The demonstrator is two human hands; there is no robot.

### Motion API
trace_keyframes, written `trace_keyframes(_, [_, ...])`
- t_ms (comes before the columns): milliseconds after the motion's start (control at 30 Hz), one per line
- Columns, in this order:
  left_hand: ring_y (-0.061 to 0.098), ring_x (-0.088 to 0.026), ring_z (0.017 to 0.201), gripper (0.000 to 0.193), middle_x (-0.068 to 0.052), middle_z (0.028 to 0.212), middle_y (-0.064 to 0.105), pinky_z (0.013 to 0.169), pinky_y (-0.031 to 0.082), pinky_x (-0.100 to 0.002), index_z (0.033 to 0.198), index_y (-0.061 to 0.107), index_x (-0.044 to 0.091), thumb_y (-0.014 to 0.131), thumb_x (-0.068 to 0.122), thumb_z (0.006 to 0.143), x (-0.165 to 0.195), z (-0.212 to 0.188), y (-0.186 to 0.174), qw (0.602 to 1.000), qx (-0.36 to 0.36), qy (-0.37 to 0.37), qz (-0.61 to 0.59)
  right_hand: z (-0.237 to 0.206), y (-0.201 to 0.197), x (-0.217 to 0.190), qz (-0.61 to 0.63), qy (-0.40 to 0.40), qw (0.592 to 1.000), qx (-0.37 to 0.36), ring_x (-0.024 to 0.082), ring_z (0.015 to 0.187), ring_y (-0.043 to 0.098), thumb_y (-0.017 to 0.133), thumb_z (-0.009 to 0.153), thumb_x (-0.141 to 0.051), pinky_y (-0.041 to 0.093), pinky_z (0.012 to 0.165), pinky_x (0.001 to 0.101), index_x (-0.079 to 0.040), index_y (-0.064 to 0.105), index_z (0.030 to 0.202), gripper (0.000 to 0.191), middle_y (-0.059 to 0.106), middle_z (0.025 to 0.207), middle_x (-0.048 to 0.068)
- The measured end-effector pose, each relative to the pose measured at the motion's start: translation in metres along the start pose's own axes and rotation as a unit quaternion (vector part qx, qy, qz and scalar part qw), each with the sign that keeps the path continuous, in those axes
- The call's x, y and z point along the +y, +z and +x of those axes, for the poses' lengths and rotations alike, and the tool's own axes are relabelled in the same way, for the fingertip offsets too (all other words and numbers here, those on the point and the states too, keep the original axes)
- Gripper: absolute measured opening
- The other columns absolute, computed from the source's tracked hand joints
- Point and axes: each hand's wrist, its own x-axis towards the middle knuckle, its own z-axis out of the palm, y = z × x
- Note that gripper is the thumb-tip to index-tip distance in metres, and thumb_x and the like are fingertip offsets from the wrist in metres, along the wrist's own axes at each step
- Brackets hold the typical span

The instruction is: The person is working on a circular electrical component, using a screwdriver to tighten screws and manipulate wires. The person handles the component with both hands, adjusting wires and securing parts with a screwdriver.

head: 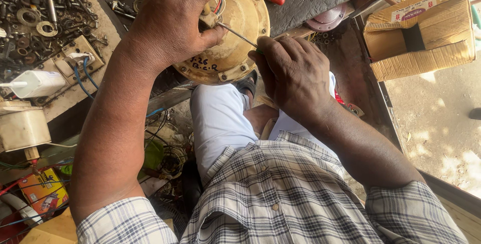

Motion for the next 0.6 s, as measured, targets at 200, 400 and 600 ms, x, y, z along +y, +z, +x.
trace_keyframes(200, [0.063,-0.039,0.118,0.058,-0.017,0.125,0.059,0.096,0.055,-0.053,0.127,0.06,0.011,0.094,0.03,0.083,0.0003,0.0006,0.0,1.0,-0.003,0.002,0.008,0.0007,0.0038,0.0005,0.015,0.051,0.998,-0.033,0.026,0.08,0.069,0.072,0.107,-0.025,0.053,0.069,0.0388,-0.008,0.064,0.108,0.018,0.067,0.089,0.007])
trace_keyframes(400, [0.061,-0.038,0.122,0.061,-0.015,0.128,0.059,0.101,0.054,-0.052,0.13,0.058,0.013,0.094,0.03,0.083,0.0006,-0.0009,-0.0018,1.0,0.002,0.004,0.009,-0.0012,0.0028,0.0019,0.032,0.035,0.998,-0.035,0.026,0.083,0.069,0.072,0.107,-0.023,0.055,0.069,0.0384,-0.006,0.061,0.119,0.024,0.064,0.098,0.01])
trace_keyframes(600, [0.053,-0.04,0.136,0.091,-0.02,0.138,0.054,0.114,0.044,-0.054,0.153,0.038,0.013,0.095,0.037,0.087,-0.004,-0.006,0.0027,0.999,0.0,0.005,0.034,-0.0036,-0.0017,0.0047,-0.03,-0.025,0.996,-0.075,0.023,0.095,0.065,0.069,0.104,-0.014,0.055,0.077,0.0378,-0.012,0.057,0.14,0.038,0.059,0.112,0.008])
